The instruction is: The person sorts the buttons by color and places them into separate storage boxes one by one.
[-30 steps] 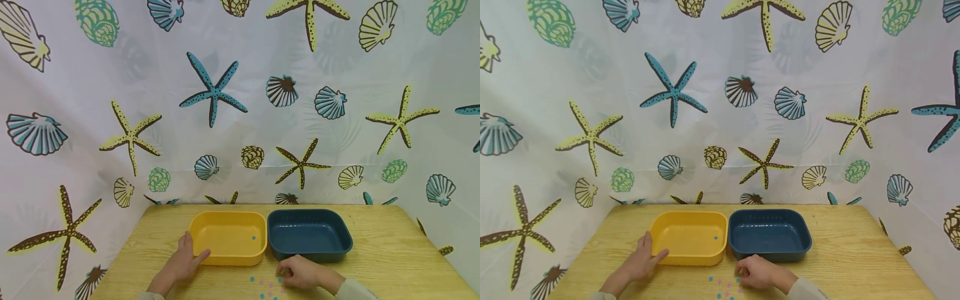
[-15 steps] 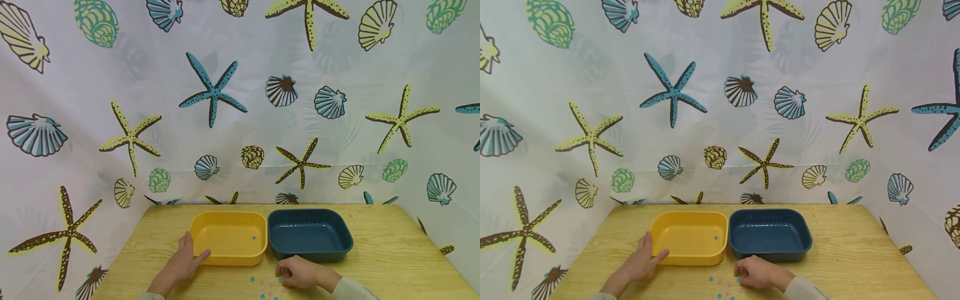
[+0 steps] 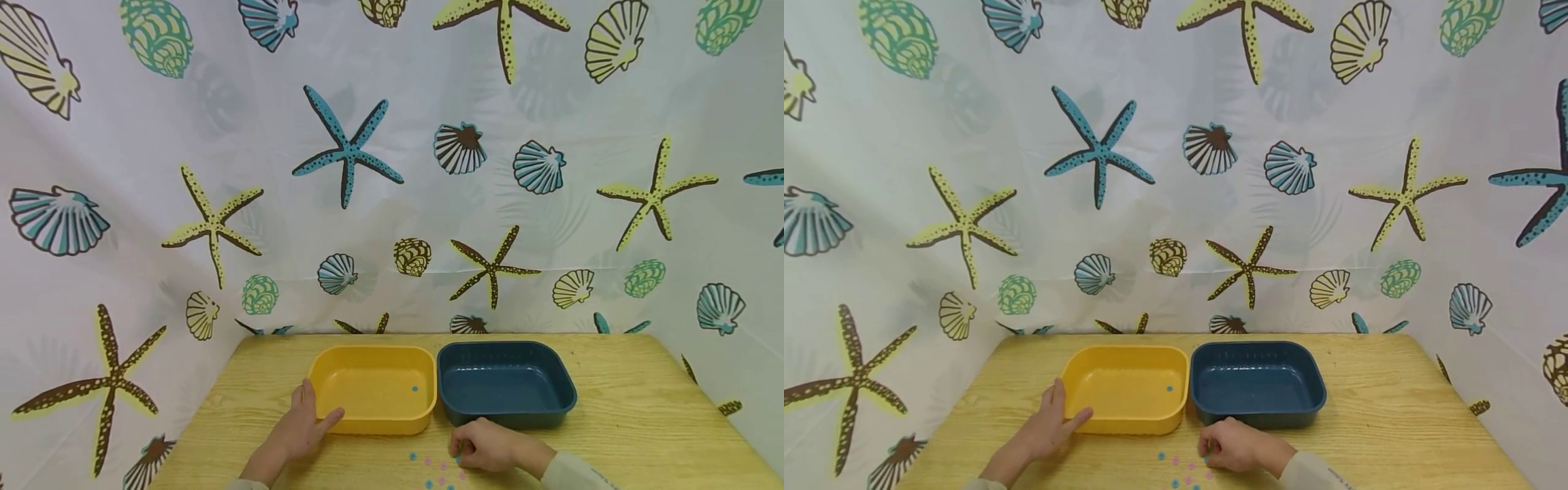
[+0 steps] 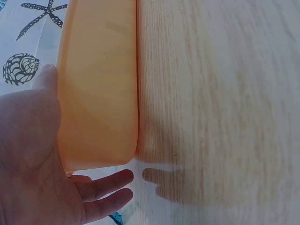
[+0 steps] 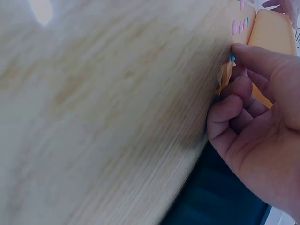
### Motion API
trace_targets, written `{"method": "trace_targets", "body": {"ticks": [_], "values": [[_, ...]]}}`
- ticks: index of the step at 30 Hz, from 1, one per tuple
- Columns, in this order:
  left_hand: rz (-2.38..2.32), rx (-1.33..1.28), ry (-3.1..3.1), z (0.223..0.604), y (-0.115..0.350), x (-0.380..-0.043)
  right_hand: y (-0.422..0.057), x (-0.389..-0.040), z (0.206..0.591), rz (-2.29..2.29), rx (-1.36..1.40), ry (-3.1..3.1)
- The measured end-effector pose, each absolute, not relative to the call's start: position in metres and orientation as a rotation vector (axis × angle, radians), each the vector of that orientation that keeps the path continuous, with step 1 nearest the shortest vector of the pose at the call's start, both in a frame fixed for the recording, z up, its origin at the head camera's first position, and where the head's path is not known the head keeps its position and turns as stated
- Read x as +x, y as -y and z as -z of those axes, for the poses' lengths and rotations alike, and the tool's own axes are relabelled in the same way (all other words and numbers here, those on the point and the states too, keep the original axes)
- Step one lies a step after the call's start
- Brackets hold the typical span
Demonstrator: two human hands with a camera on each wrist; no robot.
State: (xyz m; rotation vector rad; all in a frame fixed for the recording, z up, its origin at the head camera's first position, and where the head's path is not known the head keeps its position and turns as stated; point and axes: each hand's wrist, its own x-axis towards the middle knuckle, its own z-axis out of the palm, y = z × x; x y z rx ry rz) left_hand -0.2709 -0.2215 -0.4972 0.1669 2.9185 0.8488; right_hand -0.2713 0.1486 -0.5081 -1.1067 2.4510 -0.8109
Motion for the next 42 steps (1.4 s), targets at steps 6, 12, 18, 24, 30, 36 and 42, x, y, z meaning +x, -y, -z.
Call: {"method": "trace_targets", "body": {"ticks": [6, 12, 18, 24, 30, 36, 42], "values": [[-0.843, 0.185, -2.928, 0.496, 0.221, -0.272, -0.149, -0.271, 0.508, 0.799, -1.113, -2.466], [-0.855, 0.183, -2.916, 0.495, 0.221, -0.272, -0.149, -0.270, 0.505, 0.801, -1.087, -2.476], [-0.864, 0.177, -2.901, 0.495, 0.222, -0.272, -0.149, -0.270, 0.505, 0.814, -1.077, -2.463], [-0.846, 0.174, -2.910, 0.496, 0.222, -0.272, -0.152, -0.269, 0.506, 0.828, -1.089, -2.467], [-0.878, 0.178, -2.899, 0.494, 0.221, -0.271, -0.156, -0.270, 0.507, 0.887, -1.088, -2.458], [-0.866, 0.181, -2.904, 0.495, 0.221, -0.270, -0.160, -0.270, 0.505, 0.982, -1.067, -2.433], [-0.859, 0.177, -2.903, 0.497, 0.222, -0.272, -0.162, -0.269, 0.501, 1.049, -1.045, -2.405]]}}
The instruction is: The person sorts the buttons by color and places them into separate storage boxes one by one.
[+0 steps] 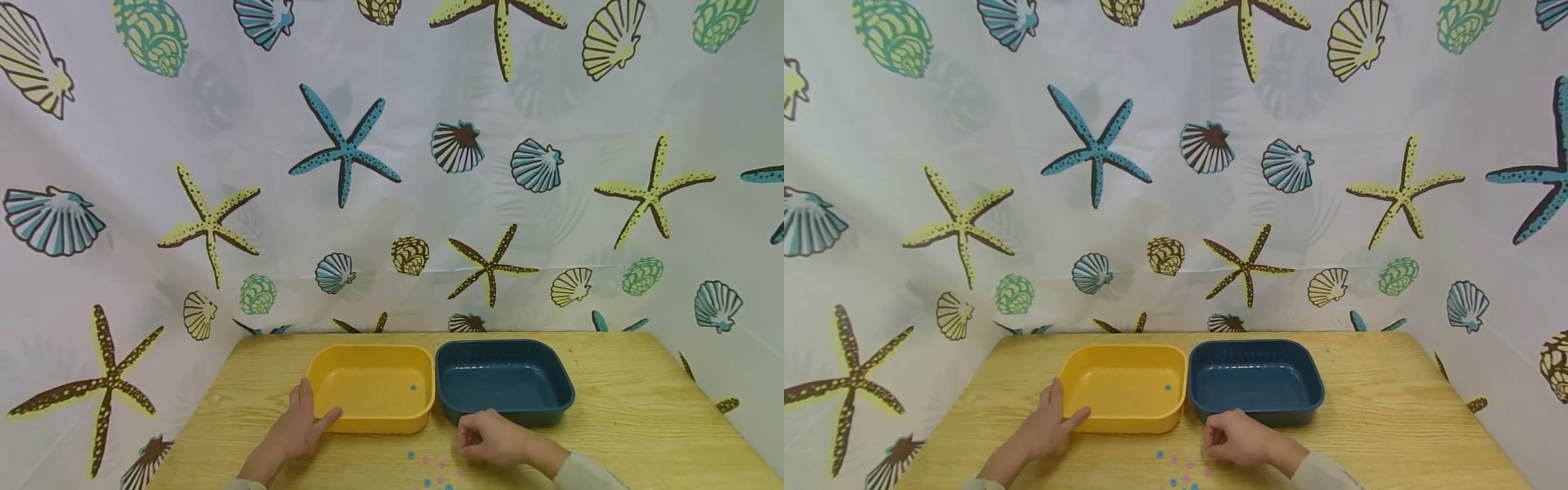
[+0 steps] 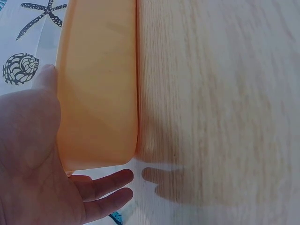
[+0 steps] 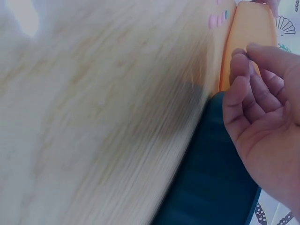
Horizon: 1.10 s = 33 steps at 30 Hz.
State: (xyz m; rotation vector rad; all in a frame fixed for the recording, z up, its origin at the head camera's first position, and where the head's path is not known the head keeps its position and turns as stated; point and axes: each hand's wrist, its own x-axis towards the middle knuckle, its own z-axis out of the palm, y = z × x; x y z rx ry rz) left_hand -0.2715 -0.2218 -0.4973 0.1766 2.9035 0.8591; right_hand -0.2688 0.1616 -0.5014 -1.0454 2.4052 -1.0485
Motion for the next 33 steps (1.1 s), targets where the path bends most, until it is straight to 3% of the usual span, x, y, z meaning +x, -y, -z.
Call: {"method": "trace_targets", "body": {"ticks": [33], "values": [[-0.864, 0.168, -2.908, 0.496, 0.222, -0.269, -0.141, -0.266, 0.472, 1.202, -1.066, -2.370]]}}
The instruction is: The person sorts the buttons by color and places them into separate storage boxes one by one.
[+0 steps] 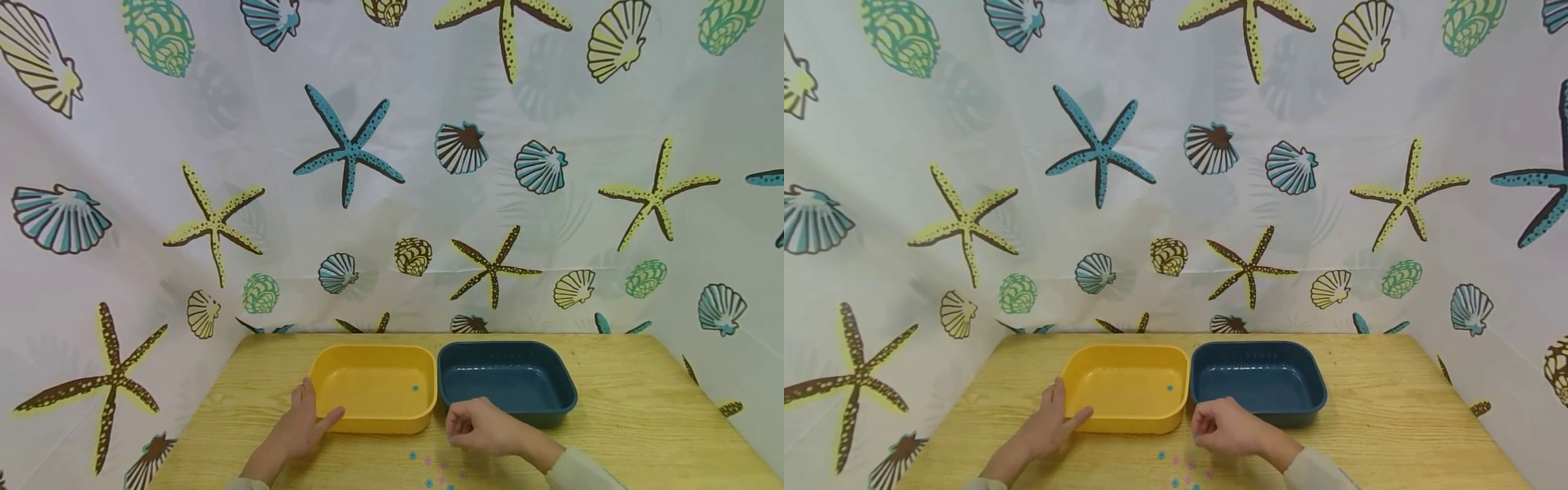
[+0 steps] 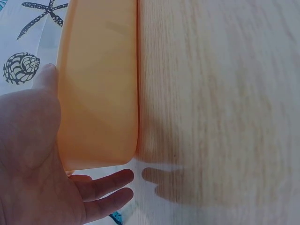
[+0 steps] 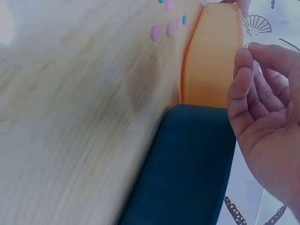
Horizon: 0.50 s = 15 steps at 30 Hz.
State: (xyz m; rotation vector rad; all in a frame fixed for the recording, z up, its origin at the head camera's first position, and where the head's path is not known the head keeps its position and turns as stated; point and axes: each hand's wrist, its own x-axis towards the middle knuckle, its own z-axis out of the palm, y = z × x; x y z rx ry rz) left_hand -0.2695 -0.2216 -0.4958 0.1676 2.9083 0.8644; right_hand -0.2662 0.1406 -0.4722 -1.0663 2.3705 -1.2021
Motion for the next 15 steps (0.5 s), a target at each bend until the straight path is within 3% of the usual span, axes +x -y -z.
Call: {"method": "trace_targets", "body": {"ticks": [15], "values": [[-0.846, 0.168, -2.923, 0.497, 0.223, -0.270, -0.128, -0.281, 0.465, 1.261, -0.967, -2.492]]}}
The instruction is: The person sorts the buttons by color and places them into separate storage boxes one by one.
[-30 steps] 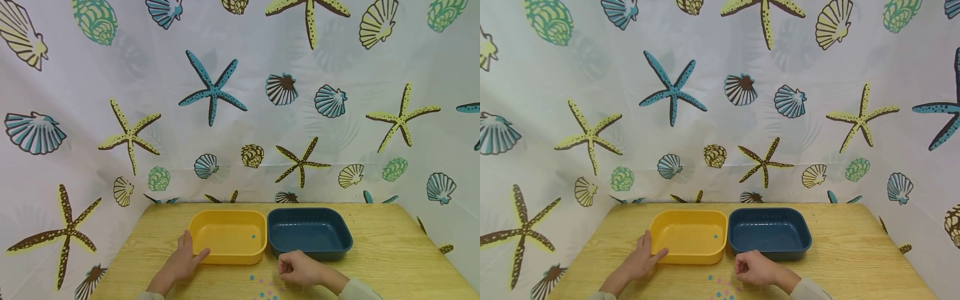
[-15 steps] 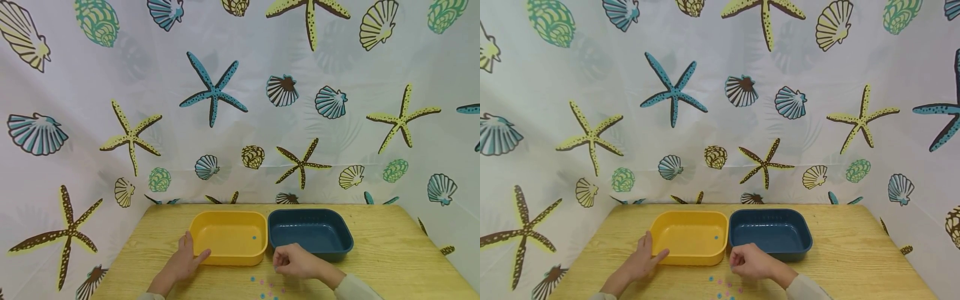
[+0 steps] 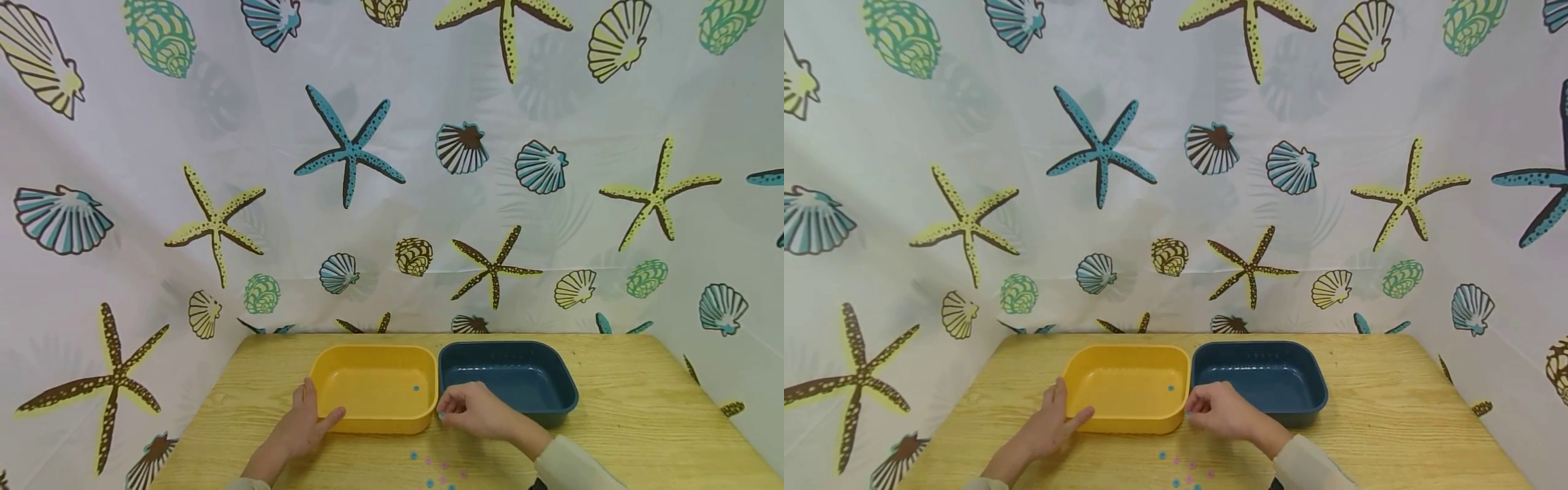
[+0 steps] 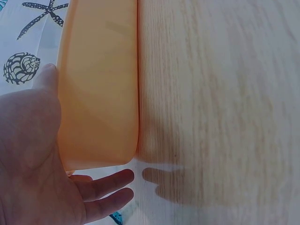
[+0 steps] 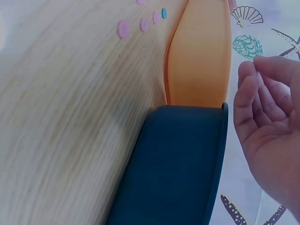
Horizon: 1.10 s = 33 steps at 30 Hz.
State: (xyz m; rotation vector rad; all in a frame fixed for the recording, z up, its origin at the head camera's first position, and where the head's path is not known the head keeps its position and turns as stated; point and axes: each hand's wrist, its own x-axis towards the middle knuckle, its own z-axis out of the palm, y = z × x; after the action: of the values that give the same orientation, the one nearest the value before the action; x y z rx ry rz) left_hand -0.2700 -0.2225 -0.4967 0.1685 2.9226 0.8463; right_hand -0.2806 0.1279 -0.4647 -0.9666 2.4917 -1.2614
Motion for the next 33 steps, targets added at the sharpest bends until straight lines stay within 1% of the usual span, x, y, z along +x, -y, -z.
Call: {"method": "trace_targets", "body": {"ticks": [4, 21, 33], "values": [[-0.845, 0.178, -2.926, 0.496, 0.222, -0.270, -0.124, -0.284, 0.463, 1.295, -0.905, -2.488], [-0.871, 0.168, -2.912, 0.496, 0.221, -0.271, -0.102, -0.298, 0.459, 1.288, -0.850, -2.558], [-0.854, 0.165, -2.919, 0.495, 0.221, -0.270, -0.094, -0.304, 0.462, 1.278, -0.870, -2.549]]}}
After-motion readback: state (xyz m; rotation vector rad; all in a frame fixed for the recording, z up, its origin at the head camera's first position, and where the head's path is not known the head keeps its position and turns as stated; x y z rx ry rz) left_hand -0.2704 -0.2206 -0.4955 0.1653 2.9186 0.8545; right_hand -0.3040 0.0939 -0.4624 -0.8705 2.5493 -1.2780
